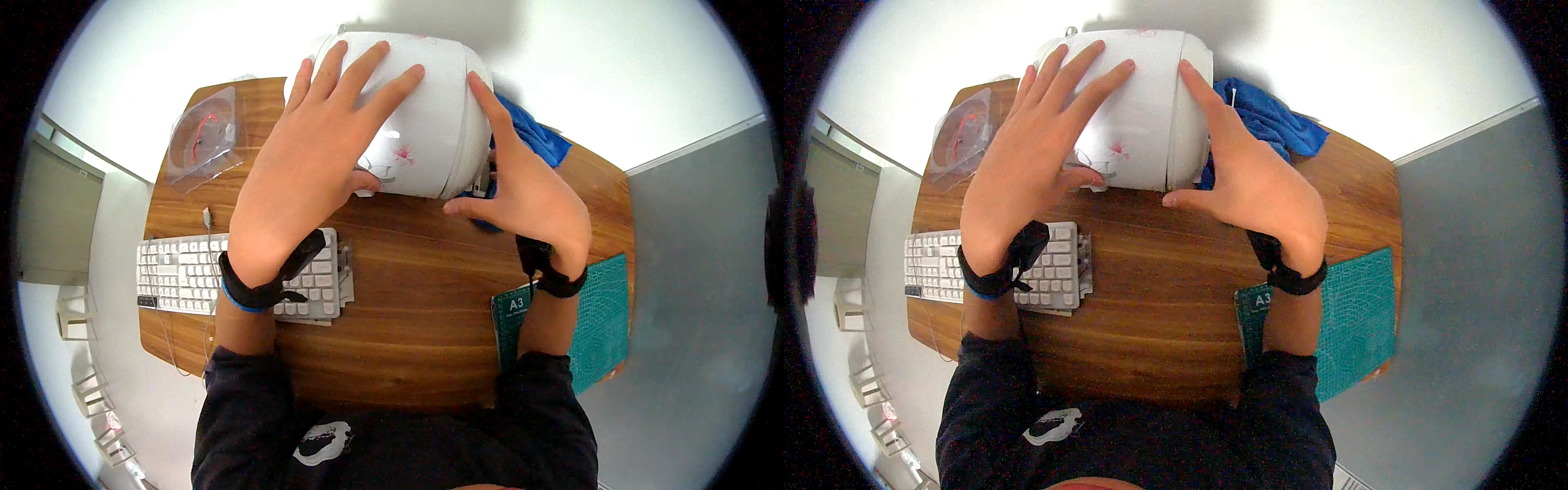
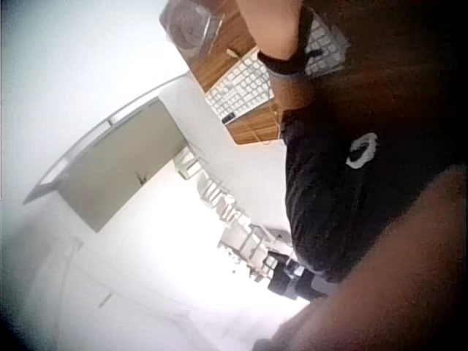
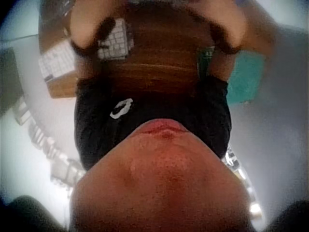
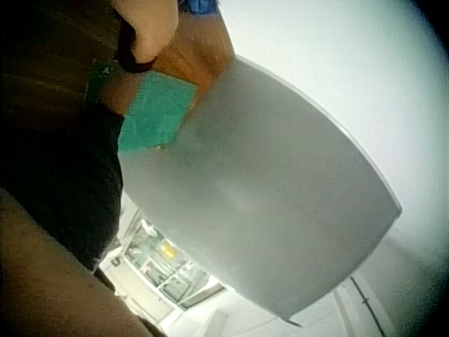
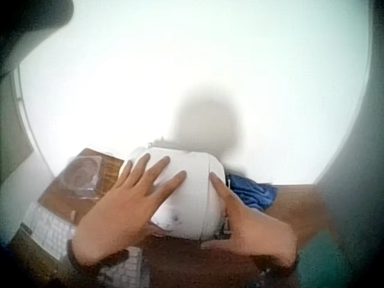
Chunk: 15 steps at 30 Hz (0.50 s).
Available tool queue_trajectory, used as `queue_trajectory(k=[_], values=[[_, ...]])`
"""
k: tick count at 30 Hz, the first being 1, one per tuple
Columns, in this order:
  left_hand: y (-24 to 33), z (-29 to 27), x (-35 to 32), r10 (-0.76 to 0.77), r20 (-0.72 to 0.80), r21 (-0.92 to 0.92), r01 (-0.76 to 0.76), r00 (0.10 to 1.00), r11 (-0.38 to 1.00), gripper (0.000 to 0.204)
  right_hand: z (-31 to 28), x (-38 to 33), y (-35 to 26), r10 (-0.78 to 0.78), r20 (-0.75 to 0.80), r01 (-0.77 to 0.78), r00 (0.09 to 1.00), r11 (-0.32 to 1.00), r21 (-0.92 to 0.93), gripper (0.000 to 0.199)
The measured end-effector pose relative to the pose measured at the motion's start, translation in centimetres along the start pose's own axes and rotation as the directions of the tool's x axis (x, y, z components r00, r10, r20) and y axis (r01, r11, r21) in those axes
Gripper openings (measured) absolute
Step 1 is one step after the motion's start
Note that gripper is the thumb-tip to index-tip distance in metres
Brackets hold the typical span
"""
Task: The person wipes the interior and exterior of a white rice cooker with a blue cloth, then uses a screwdriver to remove the bottom cover, exposing the internal wiring and components.
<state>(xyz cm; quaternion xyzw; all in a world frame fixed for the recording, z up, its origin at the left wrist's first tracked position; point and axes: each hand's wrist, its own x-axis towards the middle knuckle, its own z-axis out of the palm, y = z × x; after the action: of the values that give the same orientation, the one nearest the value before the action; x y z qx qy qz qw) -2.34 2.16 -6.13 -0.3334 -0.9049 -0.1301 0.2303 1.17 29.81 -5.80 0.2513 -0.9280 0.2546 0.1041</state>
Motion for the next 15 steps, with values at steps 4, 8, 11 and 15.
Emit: queue_trajectory(k=[4,8,11,15], values=[[0.0,0.3,0.1,-0.011,-0.007,0.011,0.011,1.0,1.0,0.124,1.1,0.6,0.0,0.056,0.0,-0.056,0.998,0.997,0.047,0.139],[-0.3,0.6,0.2,-0.009,-0.009,0.017,0.009,1.0,1.0,0.123,0.9,0.6,0.6,-0.003,-0.007,0.003,1.0,1.0,0.017,0.136],[-0.2,0.6,0.3,-0.005,-0.035,0.013,0.006,0.999,1.0,0.122,0.2,0.7,0.4,0.02,0.033,-0.02,0.999,1.0,0.023,0.134],[-0.2,0.7,0.3,-0.007,-0.035,0.009,0.007,0.999,1.0,0.122,0.0,0.7,-0.1,0.101,0.062,-0.102,0.993,0.995,0.016,0.131]])
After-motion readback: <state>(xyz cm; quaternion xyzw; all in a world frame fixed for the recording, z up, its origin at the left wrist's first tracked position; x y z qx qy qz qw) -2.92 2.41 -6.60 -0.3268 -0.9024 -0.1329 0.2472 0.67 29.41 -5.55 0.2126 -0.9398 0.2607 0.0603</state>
